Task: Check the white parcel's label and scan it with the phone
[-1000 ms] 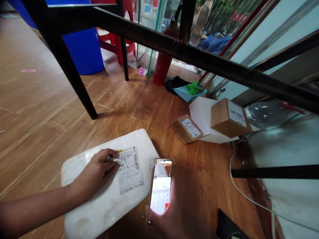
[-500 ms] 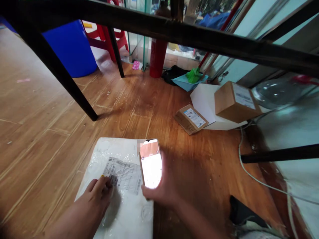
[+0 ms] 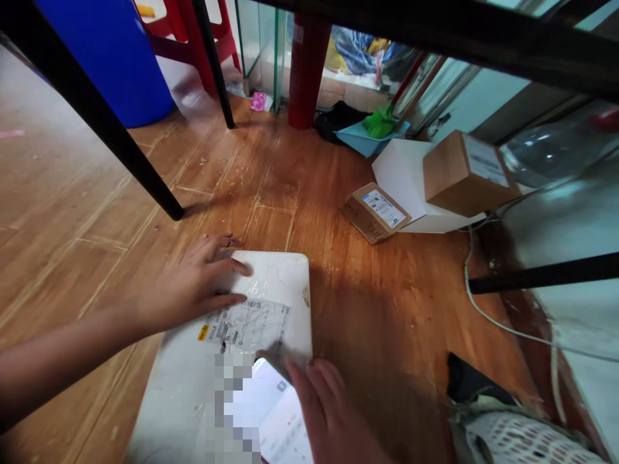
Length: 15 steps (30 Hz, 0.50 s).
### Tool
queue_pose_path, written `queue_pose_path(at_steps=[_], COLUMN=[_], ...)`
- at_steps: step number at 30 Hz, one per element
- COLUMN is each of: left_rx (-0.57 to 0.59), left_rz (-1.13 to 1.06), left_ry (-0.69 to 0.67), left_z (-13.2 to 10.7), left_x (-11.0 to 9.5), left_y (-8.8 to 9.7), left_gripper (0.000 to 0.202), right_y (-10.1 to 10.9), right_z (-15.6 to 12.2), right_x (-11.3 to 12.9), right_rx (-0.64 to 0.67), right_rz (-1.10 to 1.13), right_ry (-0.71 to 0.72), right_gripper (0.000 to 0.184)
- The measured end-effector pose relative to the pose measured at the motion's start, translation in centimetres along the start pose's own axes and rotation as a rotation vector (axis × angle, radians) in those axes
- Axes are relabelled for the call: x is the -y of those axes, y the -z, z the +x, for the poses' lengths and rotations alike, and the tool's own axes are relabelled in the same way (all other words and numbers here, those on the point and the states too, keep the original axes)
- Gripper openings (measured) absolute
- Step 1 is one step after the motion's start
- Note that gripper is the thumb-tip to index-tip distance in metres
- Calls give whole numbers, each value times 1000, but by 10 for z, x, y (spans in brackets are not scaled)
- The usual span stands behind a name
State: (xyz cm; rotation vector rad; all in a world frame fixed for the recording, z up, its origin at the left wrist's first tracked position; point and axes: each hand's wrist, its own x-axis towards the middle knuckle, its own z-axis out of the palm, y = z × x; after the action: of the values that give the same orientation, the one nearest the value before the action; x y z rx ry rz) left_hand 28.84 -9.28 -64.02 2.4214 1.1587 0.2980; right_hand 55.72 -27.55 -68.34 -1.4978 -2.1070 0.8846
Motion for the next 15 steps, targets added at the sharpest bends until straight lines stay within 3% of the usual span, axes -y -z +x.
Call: queue_pose_path(at_steps=[3, 8, 13, 15], left_rx=[36, 22, 51, 57], left_rz=[-37, -66, -68, -47], left_ry=[-109, -146, -133, -172], left_z=[1, 1, 10, 12], left_x=[-2, -5, -8, -9], left_y=[0, -3, -4, -5], left_gripper=[8, 10, 12, 15], right_y=[4, 14, 39, 45], right_z=[15, 34, 61, 83], right_x=[8, 28, 42, 42], right_rx=[116, 117, 111, 0], right_rz=[-173, -370, -246, -168], right_ry=[133, 294, 219, 218], right_gripper=[81, 76, 57, 38])
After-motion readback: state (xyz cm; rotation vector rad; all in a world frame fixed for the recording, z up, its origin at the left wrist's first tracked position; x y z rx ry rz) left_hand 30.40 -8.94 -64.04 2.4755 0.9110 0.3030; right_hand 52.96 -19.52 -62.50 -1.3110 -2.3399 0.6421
